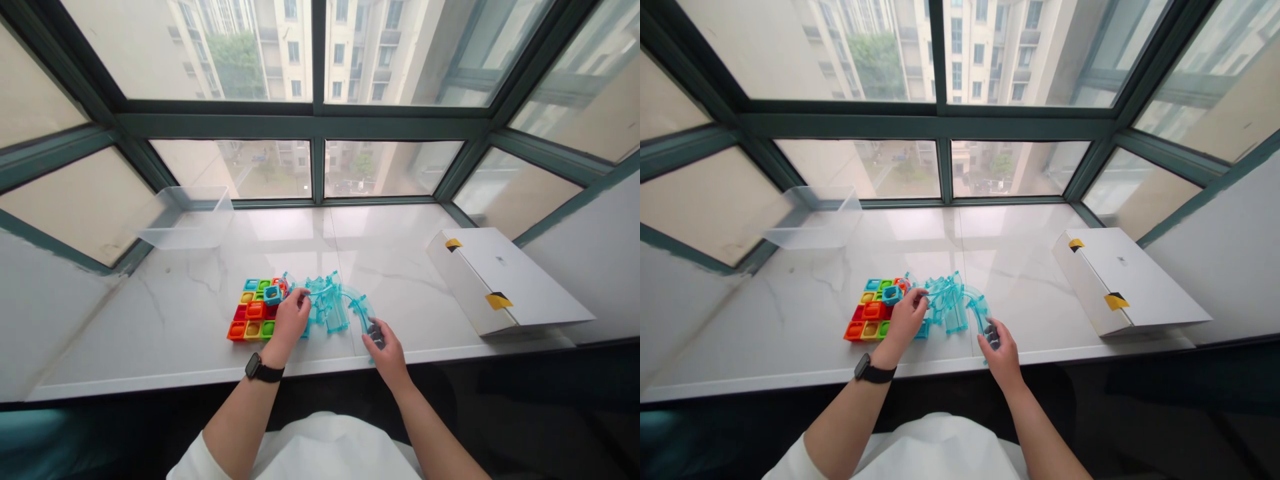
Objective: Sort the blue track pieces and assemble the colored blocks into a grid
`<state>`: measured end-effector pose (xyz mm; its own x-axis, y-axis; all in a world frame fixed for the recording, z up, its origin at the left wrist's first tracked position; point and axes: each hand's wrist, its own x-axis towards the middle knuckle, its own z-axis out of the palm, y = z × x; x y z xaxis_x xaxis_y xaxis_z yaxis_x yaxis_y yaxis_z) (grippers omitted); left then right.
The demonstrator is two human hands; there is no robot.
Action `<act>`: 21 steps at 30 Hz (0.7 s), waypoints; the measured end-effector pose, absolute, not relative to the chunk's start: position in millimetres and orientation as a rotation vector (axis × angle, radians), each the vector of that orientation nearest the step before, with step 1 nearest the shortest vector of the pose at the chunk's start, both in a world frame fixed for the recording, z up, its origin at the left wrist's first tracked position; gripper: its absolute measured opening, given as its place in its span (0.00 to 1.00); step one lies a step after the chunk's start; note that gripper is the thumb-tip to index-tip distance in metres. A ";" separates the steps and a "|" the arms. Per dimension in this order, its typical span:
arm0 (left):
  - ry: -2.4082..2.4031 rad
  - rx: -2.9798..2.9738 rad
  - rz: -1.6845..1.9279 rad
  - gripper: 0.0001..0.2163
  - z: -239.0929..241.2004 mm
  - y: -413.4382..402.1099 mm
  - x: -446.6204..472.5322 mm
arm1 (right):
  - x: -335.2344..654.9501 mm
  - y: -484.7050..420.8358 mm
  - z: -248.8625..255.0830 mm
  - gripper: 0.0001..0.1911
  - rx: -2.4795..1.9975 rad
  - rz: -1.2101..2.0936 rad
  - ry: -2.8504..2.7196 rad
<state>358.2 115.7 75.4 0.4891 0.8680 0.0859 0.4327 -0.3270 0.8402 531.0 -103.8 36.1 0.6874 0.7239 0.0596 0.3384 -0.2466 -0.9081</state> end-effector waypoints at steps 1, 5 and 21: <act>1.070 1.910 0.699 0.09 75.2 116.7 358.2 | 530.4 -106.1 39.3 0.22 -1.810 0.493 -0.926; 1.051 1.870 0.680 0.10 76.9 119.4 359.0 | 520.5 -106.3 54.7 0.25 -1.646 0.698 -1.425; 1.034 1.989 0.641 0.08 105.2 125.0 375.2 | 459.9 -26.9 35.4 0.23 -1.829 0.291 -1.382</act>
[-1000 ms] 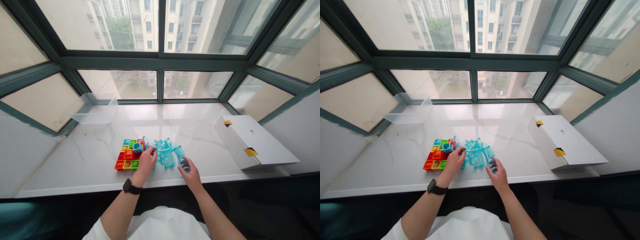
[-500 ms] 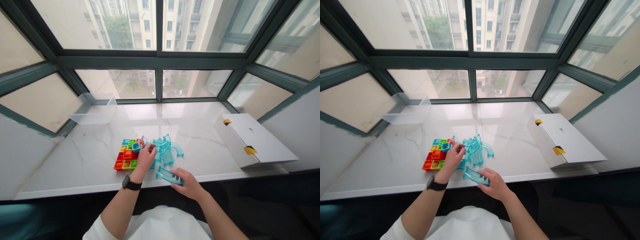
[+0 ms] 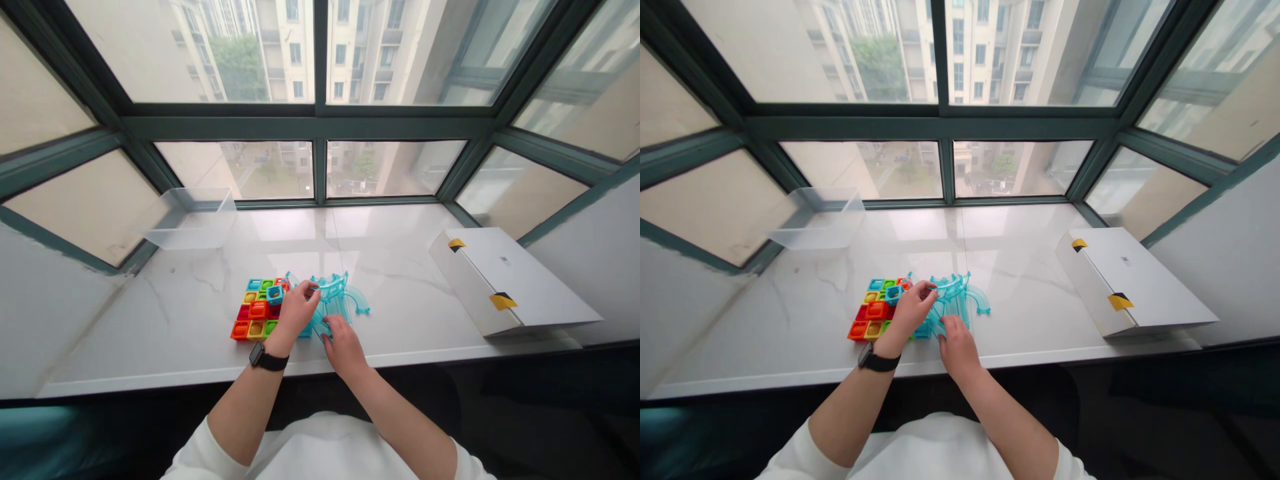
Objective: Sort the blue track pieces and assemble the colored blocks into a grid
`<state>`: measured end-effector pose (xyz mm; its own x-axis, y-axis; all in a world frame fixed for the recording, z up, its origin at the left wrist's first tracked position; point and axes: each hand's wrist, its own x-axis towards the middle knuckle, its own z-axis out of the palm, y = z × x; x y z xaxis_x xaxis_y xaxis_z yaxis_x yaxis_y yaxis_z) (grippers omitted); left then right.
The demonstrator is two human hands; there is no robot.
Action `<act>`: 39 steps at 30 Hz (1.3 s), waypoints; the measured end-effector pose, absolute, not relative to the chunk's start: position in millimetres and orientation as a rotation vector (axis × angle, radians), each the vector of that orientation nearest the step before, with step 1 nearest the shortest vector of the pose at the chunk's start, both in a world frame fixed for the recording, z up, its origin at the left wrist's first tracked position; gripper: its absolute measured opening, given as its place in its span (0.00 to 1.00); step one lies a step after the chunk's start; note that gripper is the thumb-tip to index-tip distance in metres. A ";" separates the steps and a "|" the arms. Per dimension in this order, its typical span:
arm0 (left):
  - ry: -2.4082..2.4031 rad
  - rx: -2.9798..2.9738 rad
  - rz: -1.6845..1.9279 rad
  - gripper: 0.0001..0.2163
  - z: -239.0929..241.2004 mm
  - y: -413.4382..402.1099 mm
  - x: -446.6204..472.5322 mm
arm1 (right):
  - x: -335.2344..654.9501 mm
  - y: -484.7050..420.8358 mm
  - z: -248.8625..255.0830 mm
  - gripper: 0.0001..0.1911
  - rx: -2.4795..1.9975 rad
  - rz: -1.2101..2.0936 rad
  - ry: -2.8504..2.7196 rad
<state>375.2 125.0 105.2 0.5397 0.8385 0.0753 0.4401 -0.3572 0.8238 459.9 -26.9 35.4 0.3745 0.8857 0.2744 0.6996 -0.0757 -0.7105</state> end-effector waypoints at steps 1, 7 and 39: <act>1.032 1.988 0.646 0.08 104.2 125.0 374.8 | 462.3 -25.4 35.9 0.23 -1.831 0.258 -1.390; 1.036 1.993 0.656 0.08 95.0 124.9 369.7 | 485.7 -17.7 43.2 0.22 -1.933 0.078 -1.442; 1.049 2.321 0.726 0.09 61.3 105.7 350.0 | 565.6 -42.0 40.8 0.12 -1.191 1.045 -0.300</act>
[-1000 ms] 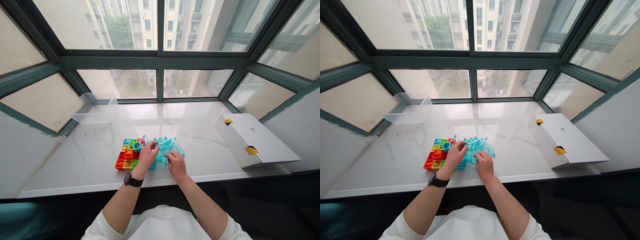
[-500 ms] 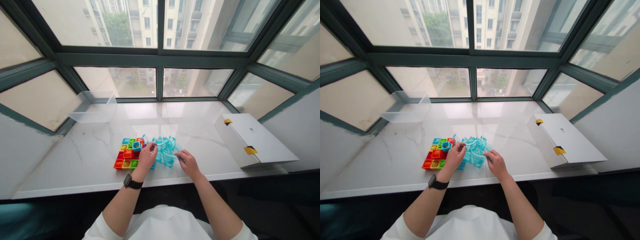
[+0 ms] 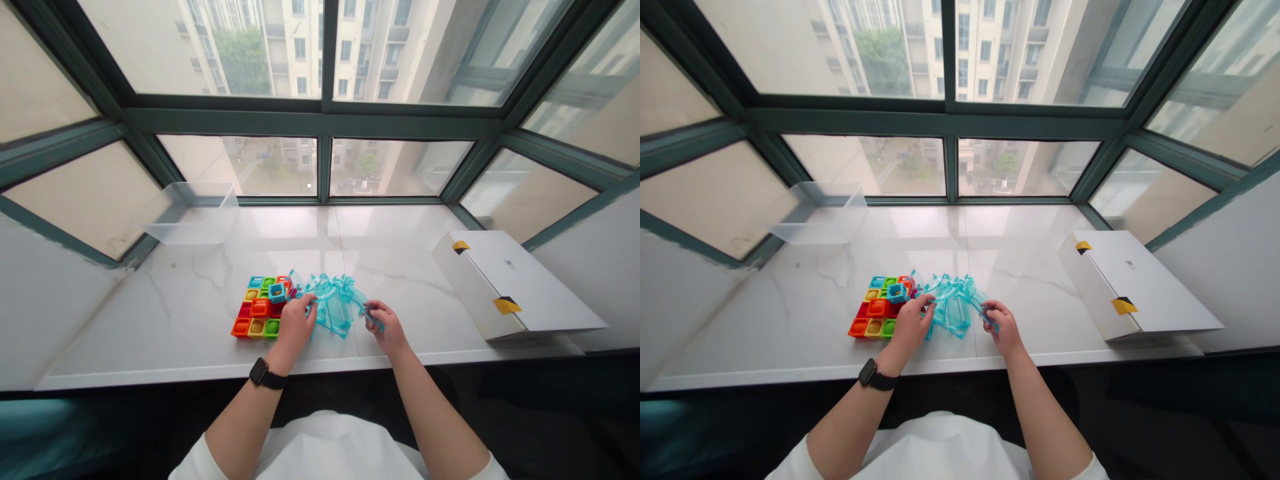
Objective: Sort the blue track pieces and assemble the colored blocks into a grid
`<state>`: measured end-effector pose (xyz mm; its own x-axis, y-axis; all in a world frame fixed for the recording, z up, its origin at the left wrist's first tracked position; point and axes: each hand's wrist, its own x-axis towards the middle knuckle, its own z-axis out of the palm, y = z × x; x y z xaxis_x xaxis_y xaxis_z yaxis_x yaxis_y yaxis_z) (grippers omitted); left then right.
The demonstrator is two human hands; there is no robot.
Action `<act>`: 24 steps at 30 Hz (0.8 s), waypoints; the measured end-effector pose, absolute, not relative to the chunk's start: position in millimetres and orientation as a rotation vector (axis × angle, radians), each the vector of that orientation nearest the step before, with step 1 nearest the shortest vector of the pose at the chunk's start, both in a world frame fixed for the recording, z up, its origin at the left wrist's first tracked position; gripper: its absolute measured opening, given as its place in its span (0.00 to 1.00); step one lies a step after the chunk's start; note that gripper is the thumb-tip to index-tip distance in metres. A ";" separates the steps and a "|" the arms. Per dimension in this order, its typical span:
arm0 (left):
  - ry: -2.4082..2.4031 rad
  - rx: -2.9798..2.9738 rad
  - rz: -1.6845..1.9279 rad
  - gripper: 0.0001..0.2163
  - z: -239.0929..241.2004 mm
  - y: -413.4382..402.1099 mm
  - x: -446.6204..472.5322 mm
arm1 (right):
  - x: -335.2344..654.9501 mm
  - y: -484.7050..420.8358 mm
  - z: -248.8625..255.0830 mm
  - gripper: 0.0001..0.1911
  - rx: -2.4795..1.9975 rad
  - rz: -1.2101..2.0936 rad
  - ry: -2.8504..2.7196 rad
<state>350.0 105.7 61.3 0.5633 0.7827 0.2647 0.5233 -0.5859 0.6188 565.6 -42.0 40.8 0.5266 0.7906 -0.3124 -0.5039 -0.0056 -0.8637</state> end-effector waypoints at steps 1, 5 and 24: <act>1.029 2.355 0.739 0.08 60.7 103.4 349.3 | 565.4 -41.5 42.0 0.13 -1.185 1.034 -0.274; 1.009 2.463 0.761 0.09 59.3 92.7 345.5 | 562.6 -36.3 48.7 0.15 -1.243 1.015 -0.284; 0.905 2.525 0.853 0.15 54.7 83.9 333.0 | 569.5 -50.2 67.4 0.21 -1.270 1.492 -0.440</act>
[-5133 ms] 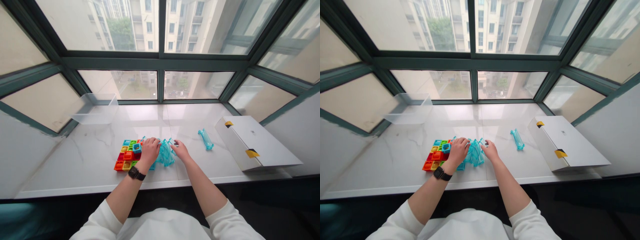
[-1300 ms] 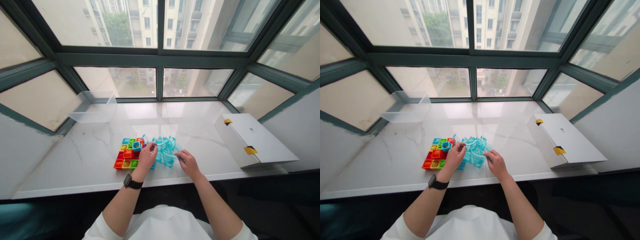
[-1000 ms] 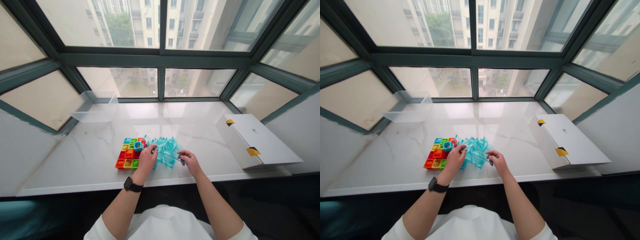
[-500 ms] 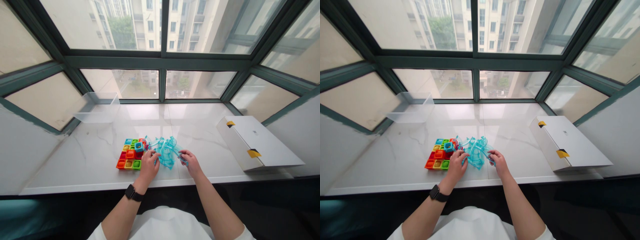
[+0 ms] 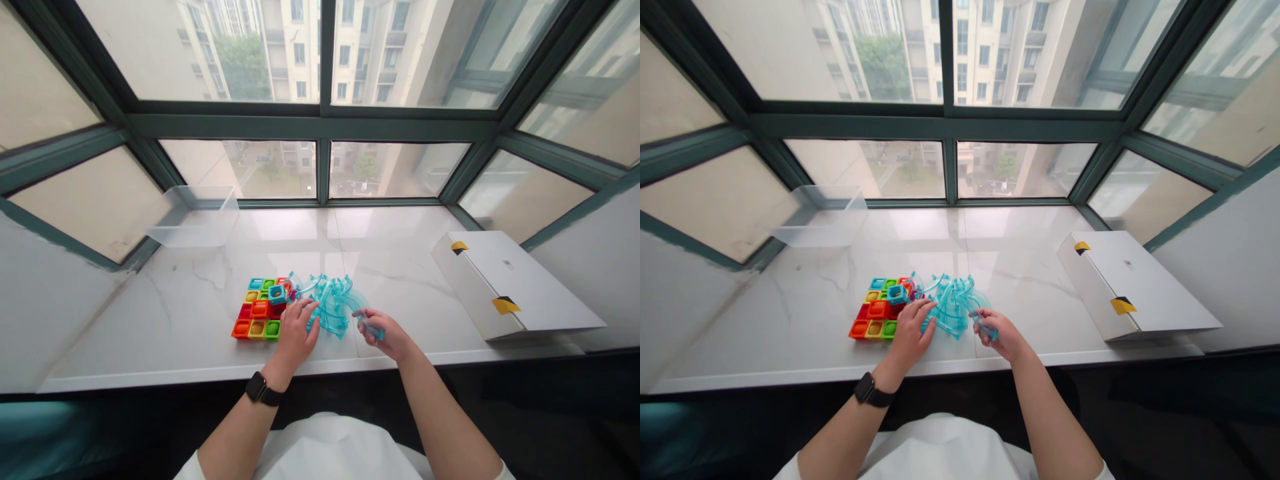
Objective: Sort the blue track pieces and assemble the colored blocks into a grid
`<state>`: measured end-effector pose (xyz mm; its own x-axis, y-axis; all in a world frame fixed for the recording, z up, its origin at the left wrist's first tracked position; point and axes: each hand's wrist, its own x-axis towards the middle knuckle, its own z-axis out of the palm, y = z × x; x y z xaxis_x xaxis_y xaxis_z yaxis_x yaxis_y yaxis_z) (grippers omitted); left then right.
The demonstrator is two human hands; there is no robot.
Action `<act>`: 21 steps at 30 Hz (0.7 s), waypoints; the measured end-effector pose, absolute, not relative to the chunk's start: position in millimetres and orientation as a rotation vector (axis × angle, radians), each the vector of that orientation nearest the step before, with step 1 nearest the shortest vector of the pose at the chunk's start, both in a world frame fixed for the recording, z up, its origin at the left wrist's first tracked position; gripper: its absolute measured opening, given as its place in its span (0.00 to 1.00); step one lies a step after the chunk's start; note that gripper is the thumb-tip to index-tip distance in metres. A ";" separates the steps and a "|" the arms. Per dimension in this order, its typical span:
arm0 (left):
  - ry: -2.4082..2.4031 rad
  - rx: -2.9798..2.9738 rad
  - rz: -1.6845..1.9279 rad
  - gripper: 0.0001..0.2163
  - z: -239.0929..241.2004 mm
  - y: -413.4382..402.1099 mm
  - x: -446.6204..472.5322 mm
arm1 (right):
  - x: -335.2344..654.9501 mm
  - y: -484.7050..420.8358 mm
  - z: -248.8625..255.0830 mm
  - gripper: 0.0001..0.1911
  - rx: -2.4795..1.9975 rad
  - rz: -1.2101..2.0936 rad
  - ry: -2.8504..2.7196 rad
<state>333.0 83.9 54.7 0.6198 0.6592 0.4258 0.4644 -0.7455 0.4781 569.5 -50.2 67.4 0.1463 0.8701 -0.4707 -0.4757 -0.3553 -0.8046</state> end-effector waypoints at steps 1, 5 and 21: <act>0.883 2.536 0.847 0.16 54.0 83.6 332.2 | 570.0 -46.4 67.8 0.20 -1.326 1.382 -0.457; 0.838 2.562 0.872 0.19 53.6 84.7 325.0 | 566.2 -21.6 71.7 0.18 -1.592 0.927 -0.690; 1.075 2.893 0.432 0.07 85.9 148.6 345.1 | 559.5 -22.4 65.9 0.14 -1.860 0.386 -1.194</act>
<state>345.1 148.6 85.9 0.7239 0.6436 0.2484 0.6367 -0.7619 0.1189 559.5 -22.4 65.9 0.4920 0.8508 0.1848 0.5816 -0.1632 -0.7970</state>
